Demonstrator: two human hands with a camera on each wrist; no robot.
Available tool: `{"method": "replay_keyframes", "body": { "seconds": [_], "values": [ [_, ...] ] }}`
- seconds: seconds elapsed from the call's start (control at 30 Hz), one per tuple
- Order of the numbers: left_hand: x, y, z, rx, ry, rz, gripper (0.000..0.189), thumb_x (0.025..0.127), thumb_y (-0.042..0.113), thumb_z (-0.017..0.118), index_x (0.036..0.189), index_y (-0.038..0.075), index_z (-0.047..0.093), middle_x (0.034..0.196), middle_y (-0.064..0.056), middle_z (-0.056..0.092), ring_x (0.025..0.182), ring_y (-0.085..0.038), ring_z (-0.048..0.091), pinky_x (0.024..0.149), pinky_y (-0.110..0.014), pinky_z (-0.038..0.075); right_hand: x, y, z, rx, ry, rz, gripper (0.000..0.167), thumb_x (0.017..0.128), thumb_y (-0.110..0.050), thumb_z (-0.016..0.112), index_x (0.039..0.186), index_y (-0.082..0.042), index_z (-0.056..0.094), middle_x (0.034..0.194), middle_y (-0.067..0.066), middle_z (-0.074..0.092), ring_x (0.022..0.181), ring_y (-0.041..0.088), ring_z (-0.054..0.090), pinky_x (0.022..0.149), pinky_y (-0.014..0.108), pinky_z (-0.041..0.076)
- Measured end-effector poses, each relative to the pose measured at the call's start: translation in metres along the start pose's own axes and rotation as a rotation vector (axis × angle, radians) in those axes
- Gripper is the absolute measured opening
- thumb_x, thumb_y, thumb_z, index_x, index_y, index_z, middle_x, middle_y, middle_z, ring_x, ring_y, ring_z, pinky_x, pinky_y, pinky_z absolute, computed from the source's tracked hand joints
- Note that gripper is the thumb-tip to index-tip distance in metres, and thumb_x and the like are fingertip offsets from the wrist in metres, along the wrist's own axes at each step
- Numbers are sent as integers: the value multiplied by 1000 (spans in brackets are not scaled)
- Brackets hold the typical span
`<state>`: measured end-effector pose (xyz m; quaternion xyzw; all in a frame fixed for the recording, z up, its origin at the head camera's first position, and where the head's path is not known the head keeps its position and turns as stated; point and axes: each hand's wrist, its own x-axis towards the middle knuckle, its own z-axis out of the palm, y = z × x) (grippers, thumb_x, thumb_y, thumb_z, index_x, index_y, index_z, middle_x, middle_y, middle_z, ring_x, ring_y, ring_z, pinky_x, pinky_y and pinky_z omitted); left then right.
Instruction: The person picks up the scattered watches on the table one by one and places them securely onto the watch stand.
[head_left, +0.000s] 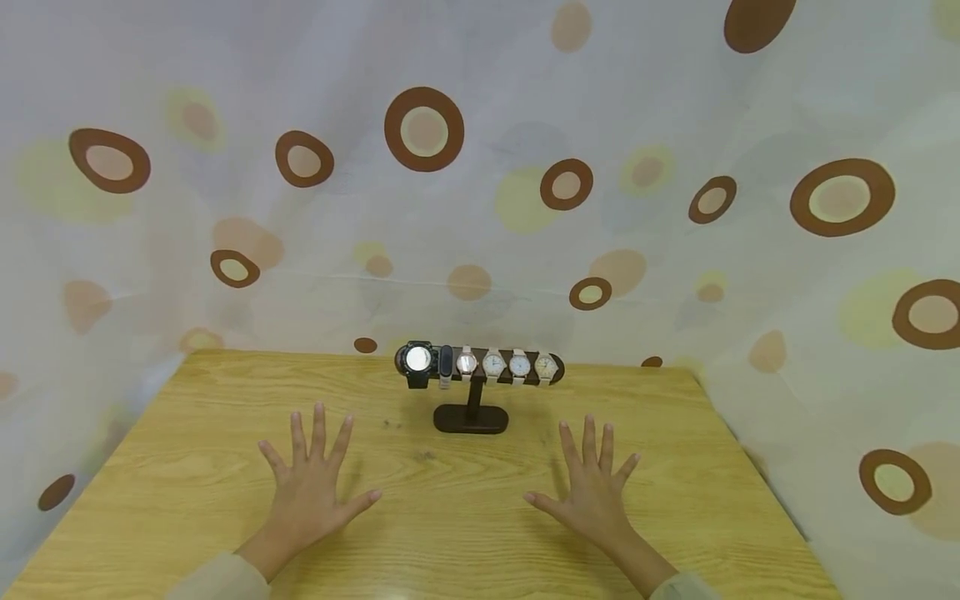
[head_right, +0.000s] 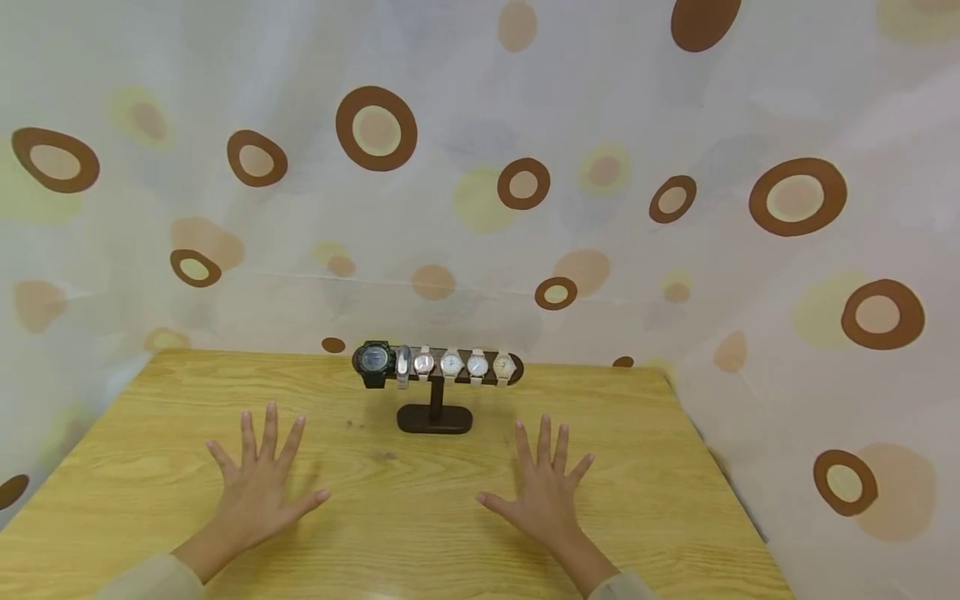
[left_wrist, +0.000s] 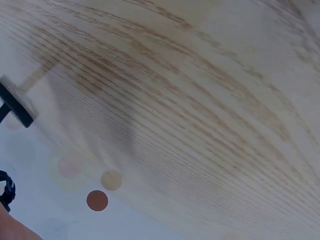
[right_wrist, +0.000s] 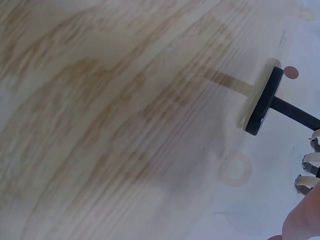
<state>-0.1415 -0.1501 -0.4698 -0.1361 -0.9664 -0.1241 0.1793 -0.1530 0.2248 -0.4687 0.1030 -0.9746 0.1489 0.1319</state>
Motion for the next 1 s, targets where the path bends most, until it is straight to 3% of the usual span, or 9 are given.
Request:
{"method": "replay_keyframes", "body": {
  "seconds": [0.27, 0.6, 1.0],
  "values": [
    [-1, -4, -1, 15, 43, 12, 96, 79, 83, 21, 150, 23, -5, 153, -12, -25, 136, -41, -27, 88, -85, -3, 0, -5, -2, 13, -24, 25, 108, 70, -70, 60, 151, -21, 8, 154, 18, -12, 139, 44, -17, 93, 81, -11],
    [1, 0, -1, -32, 14, 19, 97, 80, 80, 30, 150, 22, -3, 152, -13, -26, 135, -43, -27, 88, -85, -7, -1, -1, -3, 29, -15, 30, 108, 71, -69, 62, 151, -23, 6, 153, 25, -5, 139, 45, -17, 92, 81, -12],
    [3, 4, 3, -44, 38, 42, 96, 79, 82, 22, 151, 21, 2, 153, -12, -26, 135, -41, -29, 88, -84, -10, -3, 0, 0, 7, -12, 49, 109, 69, -63, 67, 151, -25, 5, 154, 24, -4, 139, 45, -17, 93, 82, -8]
  ]
}}
